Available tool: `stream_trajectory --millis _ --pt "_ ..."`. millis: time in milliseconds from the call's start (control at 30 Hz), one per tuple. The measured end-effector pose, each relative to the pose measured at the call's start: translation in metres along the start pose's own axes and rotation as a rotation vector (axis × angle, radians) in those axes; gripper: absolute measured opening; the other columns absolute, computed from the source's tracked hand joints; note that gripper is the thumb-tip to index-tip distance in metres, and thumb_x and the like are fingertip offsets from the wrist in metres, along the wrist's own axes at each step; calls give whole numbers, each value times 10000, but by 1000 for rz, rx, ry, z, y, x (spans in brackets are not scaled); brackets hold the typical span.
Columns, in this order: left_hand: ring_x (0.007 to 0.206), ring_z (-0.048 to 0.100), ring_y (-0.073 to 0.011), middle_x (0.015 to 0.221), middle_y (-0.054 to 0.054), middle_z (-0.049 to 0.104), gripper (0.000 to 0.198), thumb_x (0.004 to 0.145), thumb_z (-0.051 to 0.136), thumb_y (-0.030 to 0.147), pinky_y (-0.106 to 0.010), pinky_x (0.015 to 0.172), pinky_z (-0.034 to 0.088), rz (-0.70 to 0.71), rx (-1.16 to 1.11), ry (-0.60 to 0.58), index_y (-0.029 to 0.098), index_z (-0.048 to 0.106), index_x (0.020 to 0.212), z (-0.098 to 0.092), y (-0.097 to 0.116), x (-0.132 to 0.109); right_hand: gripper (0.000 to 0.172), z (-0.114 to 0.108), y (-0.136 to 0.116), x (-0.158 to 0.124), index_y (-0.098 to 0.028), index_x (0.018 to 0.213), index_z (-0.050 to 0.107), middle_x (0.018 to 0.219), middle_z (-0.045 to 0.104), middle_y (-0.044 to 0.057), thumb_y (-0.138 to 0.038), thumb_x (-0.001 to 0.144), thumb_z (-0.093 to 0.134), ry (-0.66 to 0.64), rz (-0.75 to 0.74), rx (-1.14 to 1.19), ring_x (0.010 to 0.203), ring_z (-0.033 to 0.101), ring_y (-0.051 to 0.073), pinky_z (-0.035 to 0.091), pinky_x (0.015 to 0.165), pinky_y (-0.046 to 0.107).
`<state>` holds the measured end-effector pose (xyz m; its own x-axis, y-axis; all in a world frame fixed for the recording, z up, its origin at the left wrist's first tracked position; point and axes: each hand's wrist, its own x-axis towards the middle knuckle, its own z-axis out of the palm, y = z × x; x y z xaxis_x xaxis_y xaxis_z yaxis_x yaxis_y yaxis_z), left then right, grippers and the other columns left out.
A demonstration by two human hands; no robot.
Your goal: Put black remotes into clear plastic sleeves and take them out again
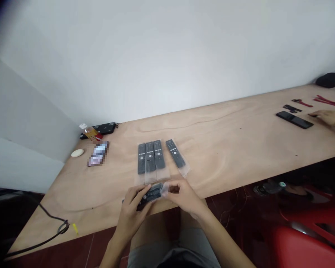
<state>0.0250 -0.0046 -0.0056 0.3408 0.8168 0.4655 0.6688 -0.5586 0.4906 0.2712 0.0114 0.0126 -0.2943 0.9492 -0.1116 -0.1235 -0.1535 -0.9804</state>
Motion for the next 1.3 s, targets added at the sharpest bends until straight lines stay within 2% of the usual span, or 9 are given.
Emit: stream_trajectory --millis 300,467,633,767,900,1000,1067,1167,1300 --pt "1228 665 -307 1334 -120 660 581 1037 695 256 -492 1023 606 0 -25 -35 370 527 1581 -5 -8 -1 329 -1 6 -1 -216 950 882 1164 823 99 -515 821 931 193 -23 77 1131 731 311 561 1048 437" --pt "1248 658 -318 1340 -109 669 530 1027 710 302 -500 1031 606 -54 -22 -110 365 580 1537 -27 -21 -8 419 -31 12 -17 -216 1018 856 1043 829 100 -564 800 938 357 26 71 1000 748 304 610 912 425" --pt "1212 666 -285 1308 -87 701 346 1081 610 340 -437 1027 603 -105 38 -288 344 684 1419 -61 -47 -7 490 -73 13 -37 -280 1314 770 1319 773 97 -566 920 820 417 -29 -4 1083 726 292 619 805 359" --pt "1183 647 -304 1285 -81 716 299 1055 627 385 -443 1007 590 -2 225 -232 334 724 1334 -84 -81 -1 430 -97 12 -49 -264 1240 792 1239 793 90 -586 956 759 392 -14 -245 1015 729 297 626 823 400" --pt "1103 613 -357 1189 -129 714 270 1039 616 411 -542 1001 538 -89 447 49 270 730 1239 -84 -82 -1 404 -95 14 -59 -255 1209 778 1223 800 97 -560 945 786 290 -28 -399 1160 729 343 591 1062 506" --pt "940 630 -335 977 -100 706 211 1008 661 462 -494 879 558 -211 423 36 258 711 1019 -66 -64 -8 426 -80 10 -65 -298 1372 727 1392 754 100 -514 1005 726 156 -57 -478 1317 685 361 538 1170 545" --pt "929 658 -325 960 -84 713 230 993 680 494 -465 840 574 -279 370 -18 265 696 974 -58 -60 -14 446 -68 2 -66 -338 1467 678 1454 728 90 -483 1046 672 54 -78 -530 1339 685 360 580 1129 529" --pt "1139 692 -349 1066 -86 769 223 1001 664 477 -501 973 589 -242 283 -57 268 733 1034 -63 -77 -20 417 -47 -11 -62 -400 1510 643 1540 674 45 -397 1097 586 -104 -167 -630 1387 659 339 585 1128 505" --pt "1566 461 -350 1334 -64 776 312 1060 542 357 -602 1228 470 -158 221 -110 275 764 1263 -88 -117 -20 484 -11 -18 -44 -446 1509 629 1516 676 4 -209 1108 496 -273 -308 -836 1363 643 287 540 1162 488"
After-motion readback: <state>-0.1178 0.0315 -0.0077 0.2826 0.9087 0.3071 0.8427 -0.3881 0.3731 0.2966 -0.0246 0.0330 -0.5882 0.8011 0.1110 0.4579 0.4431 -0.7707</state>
